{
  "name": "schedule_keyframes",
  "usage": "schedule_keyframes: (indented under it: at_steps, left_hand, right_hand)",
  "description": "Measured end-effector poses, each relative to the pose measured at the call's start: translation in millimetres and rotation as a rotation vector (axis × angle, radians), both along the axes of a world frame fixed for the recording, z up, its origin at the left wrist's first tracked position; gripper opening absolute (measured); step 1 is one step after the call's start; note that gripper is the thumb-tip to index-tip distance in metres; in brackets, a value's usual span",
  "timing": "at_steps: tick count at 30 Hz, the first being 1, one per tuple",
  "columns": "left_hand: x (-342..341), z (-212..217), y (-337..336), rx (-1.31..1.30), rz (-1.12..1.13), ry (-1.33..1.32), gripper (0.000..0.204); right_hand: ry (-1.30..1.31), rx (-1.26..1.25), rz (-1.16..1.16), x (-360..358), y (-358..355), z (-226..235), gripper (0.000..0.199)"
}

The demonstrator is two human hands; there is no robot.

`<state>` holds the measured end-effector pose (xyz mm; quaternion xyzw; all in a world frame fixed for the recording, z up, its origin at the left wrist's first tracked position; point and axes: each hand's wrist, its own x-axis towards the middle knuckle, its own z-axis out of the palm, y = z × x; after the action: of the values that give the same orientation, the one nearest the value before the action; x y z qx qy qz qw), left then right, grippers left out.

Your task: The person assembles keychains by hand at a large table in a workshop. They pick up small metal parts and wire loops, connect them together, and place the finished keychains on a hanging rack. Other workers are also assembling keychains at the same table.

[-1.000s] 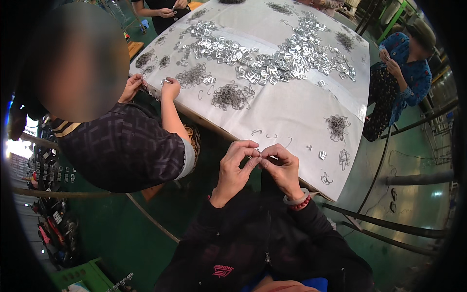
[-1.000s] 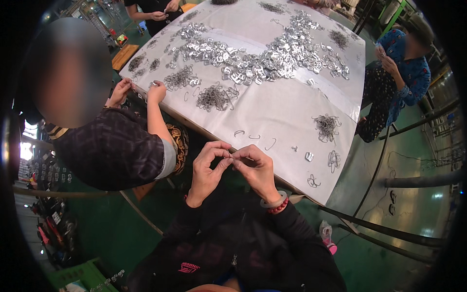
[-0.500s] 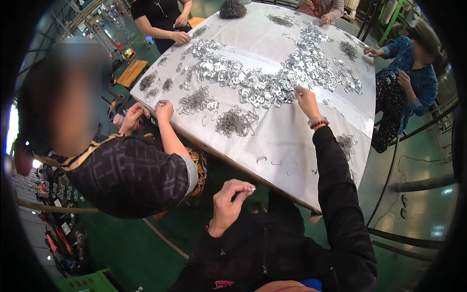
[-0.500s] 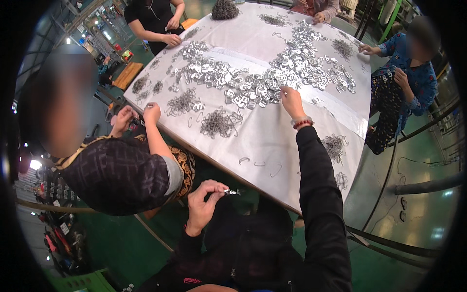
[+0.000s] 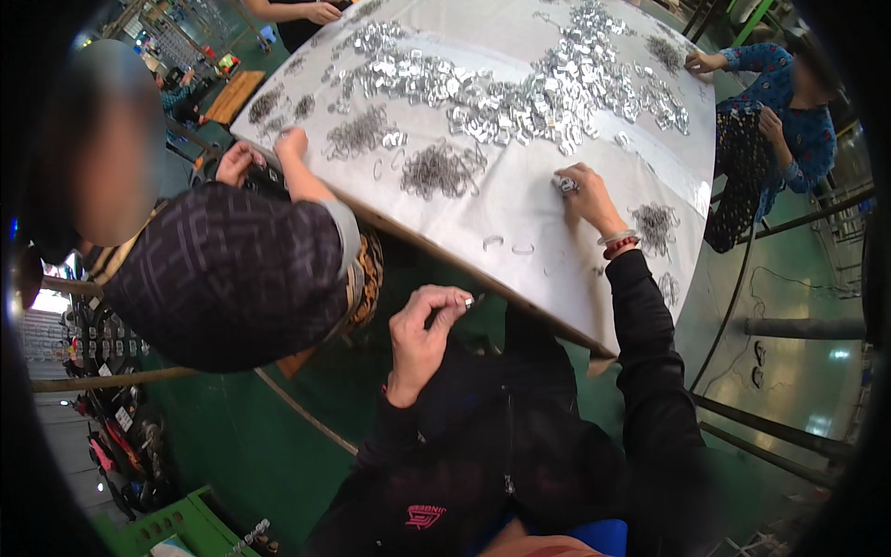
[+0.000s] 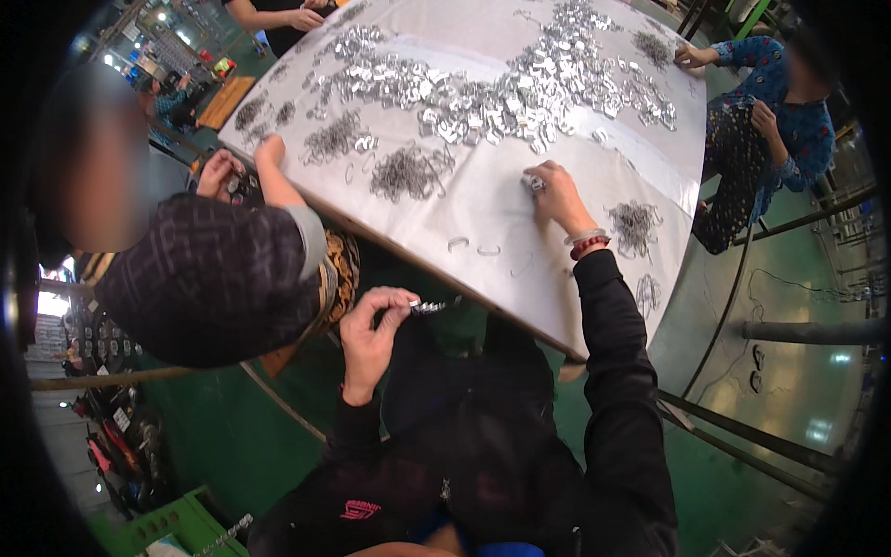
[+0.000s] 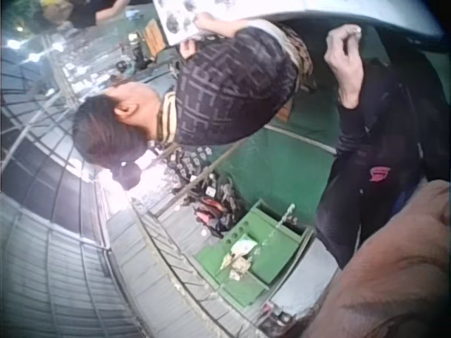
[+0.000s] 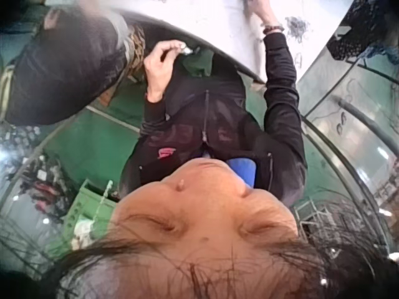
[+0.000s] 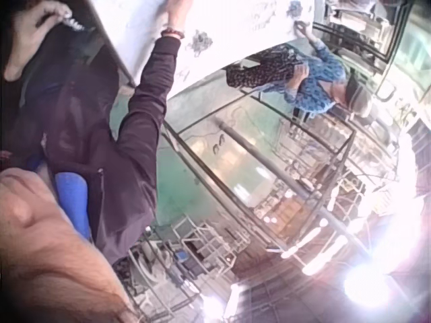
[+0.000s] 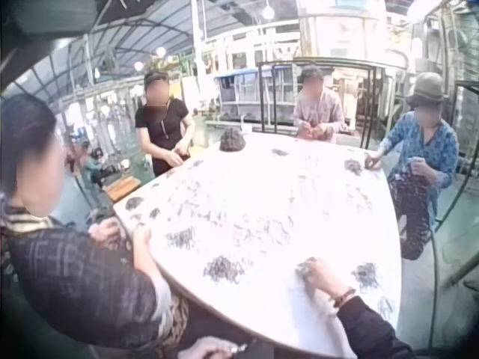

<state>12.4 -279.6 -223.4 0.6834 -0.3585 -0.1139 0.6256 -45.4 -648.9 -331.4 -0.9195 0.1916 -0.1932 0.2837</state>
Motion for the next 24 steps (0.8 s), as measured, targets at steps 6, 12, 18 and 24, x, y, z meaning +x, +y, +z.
schedule_keyframes:
  at_steps: [6, 12, 18, 24]
  left_hand:
    - [-7.5, 0.9, 8.5, -0.032, 0.006, 0.018, 0.008]
    - [-13.6, 4.8, 11.5, -0.062, 0.006, -0.007, 0.008]
    - [-14.7, -1.8, 15.3, -0.102, -0.017, -0.054, 0.009]
    - [-10.9, -5.4, 15.7, -0.124, -0.094, -0.081, 0.008]
  right_hand:
    - [-0.22, 0.133, -0.354, -18.3, -2.4, 33.9, 0.05]
    - [0.039, 0.075, -0.341, -13.7, -2.4, 25.5, 0.02]
    - [-0.009, -0.014, -0.236, 3.5, 12.1, -12.8, 0.022]
    - [0.02, -0.009, -0.154, 0.8, 18.8, -18.1, 0.034]
